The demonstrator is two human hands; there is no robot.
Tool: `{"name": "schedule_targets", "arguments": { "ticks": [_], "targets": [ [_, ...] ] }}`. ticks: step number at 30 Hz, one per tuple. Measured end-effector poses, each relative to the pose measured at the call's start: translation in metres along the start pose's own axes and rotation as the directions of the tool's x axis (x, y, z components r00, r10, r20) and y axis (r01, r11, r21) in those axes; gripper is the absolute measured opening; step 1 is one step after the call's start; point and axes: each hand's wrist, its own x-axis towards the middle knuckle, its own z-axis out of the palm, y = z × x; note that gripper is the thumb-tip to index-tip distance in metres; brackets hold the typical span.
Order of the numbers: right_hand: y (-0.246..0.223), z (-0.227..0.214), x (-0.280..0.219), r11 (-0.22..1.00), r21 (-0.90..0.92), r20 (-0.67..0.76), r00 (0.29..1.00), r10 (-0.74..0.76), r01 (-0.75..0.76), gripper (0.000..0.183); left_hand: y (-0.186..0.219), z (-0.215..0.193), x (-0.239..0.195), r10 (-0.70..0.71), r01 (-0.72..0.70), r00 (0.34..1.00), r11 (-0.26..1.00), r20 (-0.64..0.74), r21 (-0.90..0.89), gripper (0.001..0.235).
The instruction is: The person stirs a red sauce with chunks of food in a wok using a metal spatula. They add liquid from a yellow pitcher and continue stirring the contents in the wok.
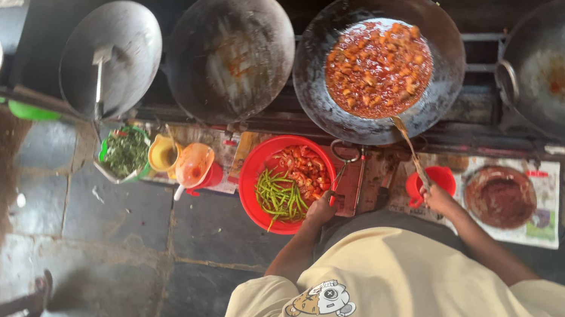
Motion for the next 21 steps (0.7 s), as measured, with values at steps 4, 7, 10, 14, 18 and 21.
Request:
{"name": "schedule_targets", "arguments": {
  "ticks": [4, 7, 10, 14, 18, 21],
  "targets": [
    [0.005, 0.001, 0.001, 0.998, 0.01, 0.004, 0.998, -0.06, 0.06, 0.012, 0.0, 0.003, 0.0, -0.032, 0.032, 0.999, 0.999, -0.01, -0.006, 0.057],
    [0.003, -0.003, 0.001, 0.994, 0.077, 0.039, 0.996, -0.086, 0.083, 0.015, 0.001, 0.005, 0.0, -0.079, 0.079, 0.997, 0.997, -0.006, -0.01, 0.056],
    [-0.001, -0.008, -0.001, 0.997, 0.061, 0.058, 0.997, -0.058, 0.055, 0.016, 0.002, 0.009, 0.0, -0.123, 0.123, 0.992, 0.991, 0.021, -0.044, 0.053],
    [-0.007, -0.015, -0.008, 0.999, 0.032, 0.038, 0.998, -0.04, 0.039, 0.016, 0.004, 0.012, 0.0, -0.103, 0.102, 0.995, 0.992, -0.008, -0.075, 0.047],
    [-0.004, -0.013, -0.009, 1.0, 0.025, 0.037, 0.999, -0.018, 0.017, 0.016, 0.004, 0.015, -0.003, -0.078, 0.073, 0.996, 0.991, -0.042, -0.108, 0.041],
    [-0.002, -0.015, -0.004, 0.999, 0.037, 0.046, 0.999, -0.025, 0.023, 0.017, 0.004, 0.017, -0.004, -0.122, 0.122, 0.992, 0.99, -0.003, -0.073, 0.048]
  ]
}}
